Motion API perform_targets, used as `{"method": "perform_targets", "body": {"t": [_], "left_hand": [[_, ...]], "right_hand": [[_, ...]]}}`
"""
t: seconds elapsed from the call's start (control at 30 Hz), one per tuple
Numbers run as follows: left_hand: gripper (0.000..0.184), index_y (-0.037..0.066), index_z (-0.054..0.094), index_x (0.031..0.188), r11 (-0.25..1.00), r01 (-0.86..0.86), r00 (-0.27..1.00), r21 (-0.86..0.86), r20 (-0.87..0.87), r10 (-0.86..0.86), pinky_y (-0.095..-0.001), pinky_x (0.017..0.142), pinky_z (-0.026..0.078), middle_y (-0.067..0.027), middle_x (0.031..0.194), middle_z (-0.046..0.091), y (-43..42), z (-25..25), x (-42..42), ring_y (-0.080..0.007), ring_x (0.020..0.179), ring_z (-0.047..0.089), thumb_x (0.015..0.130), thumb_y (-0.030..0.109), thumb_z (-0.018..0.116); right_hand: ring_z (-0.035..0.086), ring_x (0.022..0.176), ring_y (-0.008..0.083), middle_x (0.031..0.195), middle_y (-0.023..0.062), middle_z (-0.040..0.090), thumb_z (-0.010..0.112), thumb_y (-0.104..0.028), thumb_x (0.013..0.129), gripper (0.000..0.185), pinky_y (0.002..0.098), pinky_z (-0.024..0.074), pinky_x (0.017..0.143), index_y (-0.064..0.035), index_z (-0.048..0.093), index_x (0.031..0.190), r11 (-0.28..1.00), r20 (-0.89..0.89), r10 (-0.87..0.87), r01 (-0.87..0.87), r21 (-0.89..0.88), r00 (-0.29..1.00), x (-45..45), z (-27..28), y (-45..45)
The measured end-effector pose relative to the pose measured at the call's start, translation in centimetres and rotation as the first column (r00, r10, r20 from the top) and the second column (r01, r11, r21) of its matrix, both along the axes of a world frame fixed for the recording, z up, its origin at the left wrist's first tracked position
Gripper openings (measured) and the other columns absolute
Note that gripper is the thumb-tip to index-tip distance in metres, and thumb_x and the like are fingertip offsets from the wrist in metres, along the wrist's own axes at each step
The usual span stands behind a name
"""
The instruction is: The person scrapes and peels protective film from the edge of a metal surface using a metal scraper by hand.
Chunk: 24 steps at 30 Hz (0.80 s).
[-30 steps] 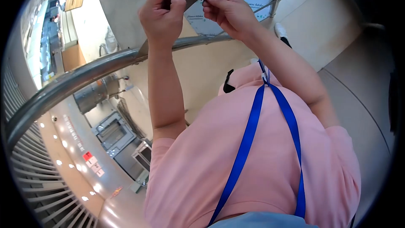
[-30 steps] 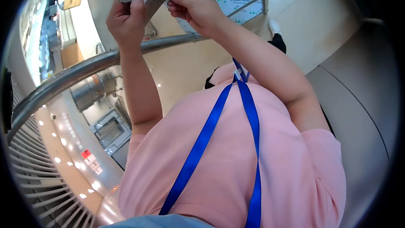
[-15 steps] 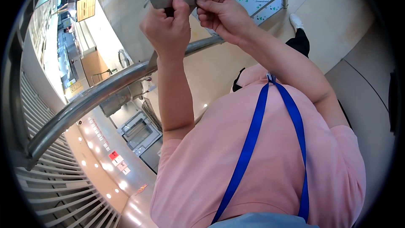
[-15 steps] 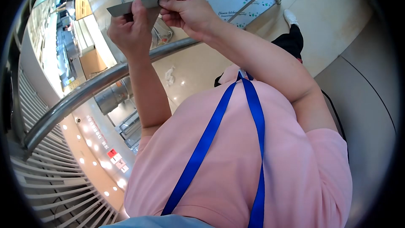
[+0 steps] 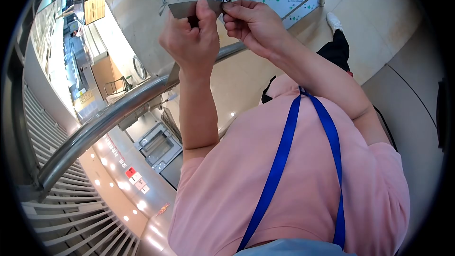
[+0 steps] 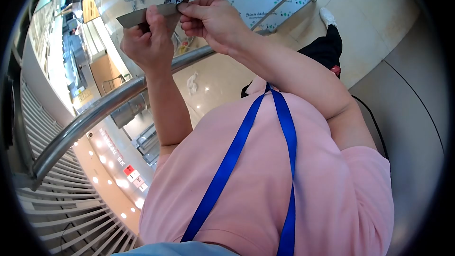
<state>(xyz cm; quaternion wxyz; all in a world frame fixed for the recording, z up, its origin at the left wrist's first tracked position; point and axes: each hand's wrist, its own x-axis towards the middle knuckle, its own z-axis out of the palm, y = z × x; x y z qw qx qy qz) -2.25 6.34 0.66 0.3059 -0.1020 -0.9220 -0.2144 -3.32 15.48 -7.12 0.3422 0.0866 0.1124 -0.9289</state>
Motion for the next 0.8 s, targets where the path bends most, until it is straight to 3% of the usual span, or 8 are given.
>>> {"method": "perform_targets", "body": {"t": [0.2,0.8], "left_hand": [[0.011,0.003,0.051,0.066,0.997,0.002,0.999,0.079,0.04,-0.006,-0.0243,0.04,0.036,-0.0052,0.052,0.049,0.0,-0.4,-0.3,-0.0133,0.04,0.044,0.073,0.007,0.059],[0.015,0.005,0.048,0.064,0.994,-0.031,0.996,-0.102,0.078,0.039,-0.0275,0.038,0.033,-0.0042,0.053,0.047,0.5,-0.4,-0.3,-0.0177,0.04,0.043,0.073,0.009,0.058]], "right_hand": [[0.053,0.057,0.0093,0.068,0.0029,0.055,0.054,-0.013,0.08,0.012,0.0203,0.0461,0.054,-0.0016,0.052,0.08,1.0,-0.004,0.005,-0.005,-0.008,1.0,-0.2,-0.3,0.1],[0.055,0.059,0.0103,0.069,0.0046,0.057,0.056,-0.014,0.078,0.014,0.0202,0.047,0.055,-0.0007,0.054,0.08,0.995,-0.009,-0.008,0.007,-0.103,1.0,-0.2,-2.0,-0.3]]}}
